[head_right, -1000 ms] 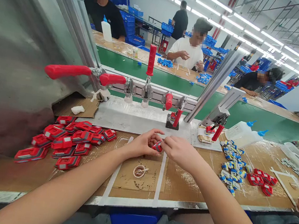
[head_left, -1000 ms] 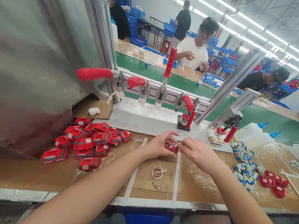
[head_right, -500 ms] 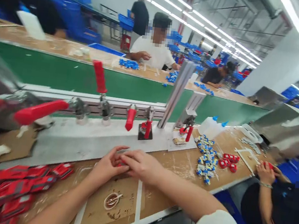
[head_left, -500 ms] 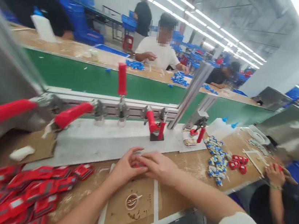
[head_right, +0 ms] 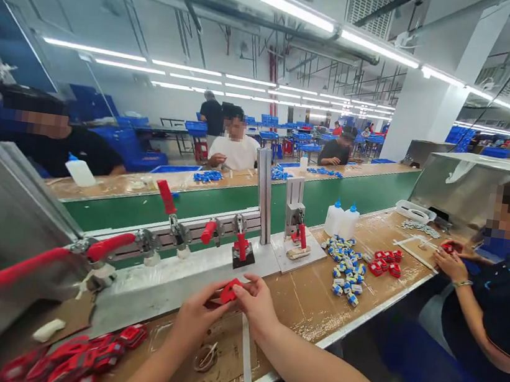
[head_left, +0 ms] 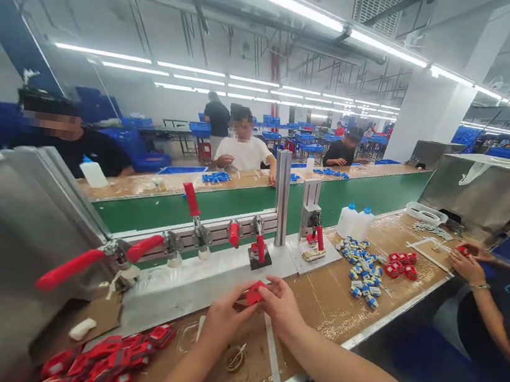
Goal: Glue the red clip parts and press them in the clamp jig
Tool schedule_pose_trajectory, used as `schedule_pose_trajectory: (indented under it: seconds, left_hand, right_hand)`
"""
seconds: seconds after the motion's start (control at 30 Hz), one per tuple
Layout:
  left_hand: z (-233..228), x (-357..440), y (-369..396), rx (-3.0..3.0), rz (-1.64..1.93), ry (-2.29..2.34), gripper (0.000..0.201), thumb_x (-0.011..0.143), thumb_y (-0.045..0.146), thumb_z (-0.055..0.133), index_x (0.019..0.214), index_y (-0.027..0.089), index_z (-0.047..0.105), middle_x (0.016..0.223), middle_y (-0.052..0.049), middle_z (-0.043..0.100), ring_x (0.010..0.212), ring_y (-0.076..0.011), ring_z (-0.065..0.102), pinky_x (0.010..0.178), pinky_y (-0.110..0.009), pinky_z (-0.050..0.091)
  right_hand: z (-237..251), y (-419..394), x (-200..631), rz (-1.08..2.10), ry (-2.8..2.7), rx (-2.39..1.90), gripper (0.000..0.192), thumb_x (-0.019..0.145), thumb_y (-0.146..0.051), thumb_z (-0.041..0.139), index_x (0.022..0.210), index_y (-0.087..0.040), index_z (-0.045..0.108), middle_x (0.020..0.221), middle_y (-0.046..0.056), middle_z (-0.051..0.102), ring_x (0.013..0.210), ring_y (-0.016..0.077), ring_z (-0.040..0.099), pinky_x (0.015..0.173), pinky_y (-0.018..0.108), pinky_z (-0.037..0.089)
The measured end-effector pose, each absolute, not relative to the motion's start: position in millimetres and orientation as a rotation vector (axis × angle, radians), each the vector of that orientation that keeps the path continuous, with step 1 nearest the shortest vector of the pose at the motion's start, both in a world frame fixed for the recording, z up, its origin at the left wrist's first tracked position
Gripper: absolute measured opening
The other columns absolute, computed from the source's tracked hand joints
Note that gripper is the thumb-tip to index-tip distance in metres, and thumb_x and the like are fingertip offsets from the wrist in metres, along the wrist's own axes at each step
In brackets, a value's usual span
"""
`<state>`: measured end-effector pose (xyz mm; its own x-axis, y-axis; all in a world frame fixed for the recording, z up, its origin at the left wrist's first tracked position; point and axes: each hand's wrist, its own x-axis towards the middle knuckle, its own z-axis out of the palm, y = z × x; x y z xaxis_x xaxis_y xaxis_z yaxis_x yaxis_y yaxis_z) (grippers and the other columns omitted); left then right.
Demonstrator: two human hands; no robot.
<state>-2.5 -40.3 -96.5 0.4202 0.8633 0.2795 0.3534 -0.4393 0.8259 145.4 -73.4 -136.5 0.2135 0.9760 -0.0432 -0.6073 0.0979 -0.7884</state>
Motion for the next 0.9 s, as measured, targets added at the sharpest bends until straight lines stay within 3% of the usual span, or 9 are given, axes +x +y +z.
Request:
schedule_pose_trajectory:
  seconds: [0.1,0.27,0.33,0.43,0.5,0.63,0.77,0.9]
  left_hand:
    - [-74,24,-48,2.04,0.909,1.008,0.037,0.082,0.037,0.071,0.118,0.025,0.072,0.101,-0.003,0.079,0.087,-0.0236,0.075,0.083,-0.037,0.061]
    - [-44,95,-23,2.233,0.735,1.072,0.03,0.082,0.031,0.07,0.109,0.022,0.075,0.1,-0.005,0.079,0.09,-0.0226,0.074,0.083,-0.031,0.055]
    - [-41,126,0,2.327,0.628,1.19,0.026,0.08,0.029,0.072,0.104,0.02,0.077,0.099,-0.007,0.079,0.092,-0.0232,0.072,0.083,-0.03,0.053]
    - [-42,168,35,2.36,0.565,1.314,0.022,0.074,0.024,0.075,0.095,0.017,0.078,0.094,-0.01,0.078,0.091,-0.0269,0.071,0.08,-0.031,0.05]
    - [-46,189,54,2.378,0.533,1.345,0.021,0.073,0.023,0.076,0.094,0.017,0.079,0.094,-0.011,0.078,0.092,-0.0277,0.071,0.079,-0.031,0.05]
    - [-56,219,75,2.417,0.501,1.29,0.028,0.078,0.031,0.075,0.103,0.018,0.079,0.1,-0.011,0.079,0.094,-0.0258,0.071,0.08,-0.029,0.049]
    - [-67,236,88,2.418,0.496,1.171,0.035,0.082,0.037,0.073,0.11,0.015,0.077,0.103,-0.01,0.078,0.093,-0.0236,0.07,0.079,-0.028,0.048]
    - [-76,237,98,2.38,0.507,1.064,0.037,0.081,0.038,0.074,0.108,0.013,0.076,0.097,-0.009,0.077,0.087,-0.0221,0.068,0.077,-0.028,0.049]
  right_hand:
    - [-121,-85,177,1.158,-0.71,-0.844,0.065,0.065,-0.06,0.09,0.109,-0.02,0.063,0.097,0.007,0.074,0.089,0.022,0.07,0.081,0.036,0.054]
    - [-85,-73,293,0.419,-0.803,-1.301,0.05,0.083,-0.065,0.063,0.105,-0.021,0.056,0.103,0.008,0.066,0.094,0.0228,0.061,0.083,0.037,0.049]
    - [-75,-55,334,0.392,-0.83,-1.324,0.046,0.082,-0.064,0.061,0.099,-0.021,0.052,0.098,0.007,0.065,0.093,0.0229,0.059,0.083,0.037,0.048]
    - [-67,-32,363,0.483,-0.961,-1.301,0.045,0.077,-0.064,0.065,0.089,-0.023,0.048,0.075,0.0,0.061,0.075,0.0216,0.058,0.073,0.036,0.047]
    - [-59,-24,366,0.536,-1.038,-1.254,0.047,0.079,-0.065,0.064,0.094,-0.024,0.047,0.068,-0.003,0.059,0.067,0.0208,0.058,0.066,0.034,0.047]
    - [-23,-21,365,0.566,-1.164,-1.131,0.054,0.091,-0.068,0.052,0.12,-0.023,0.049,0.08,-0.001,0.066,0.073,0.0195,0.063,0.063,0.029,0.048]
    - [13,-19,374,0.437,-1.32,-1.206,0.05,0.099,-0.065,0.042,0.115,-0.023,0.065,0.075,-0.001,0.064,0.072,0.019,0.061,0.065,0.029,0.046]
    - [4,-26,376,0.335,-1.41,-1.231,0.048,0.102,-0.057,0.039,0.121,-0.023,0.066,0.077,0.0,0.065,0.071,0.0191,0.061,0.068,0.031,0.049]
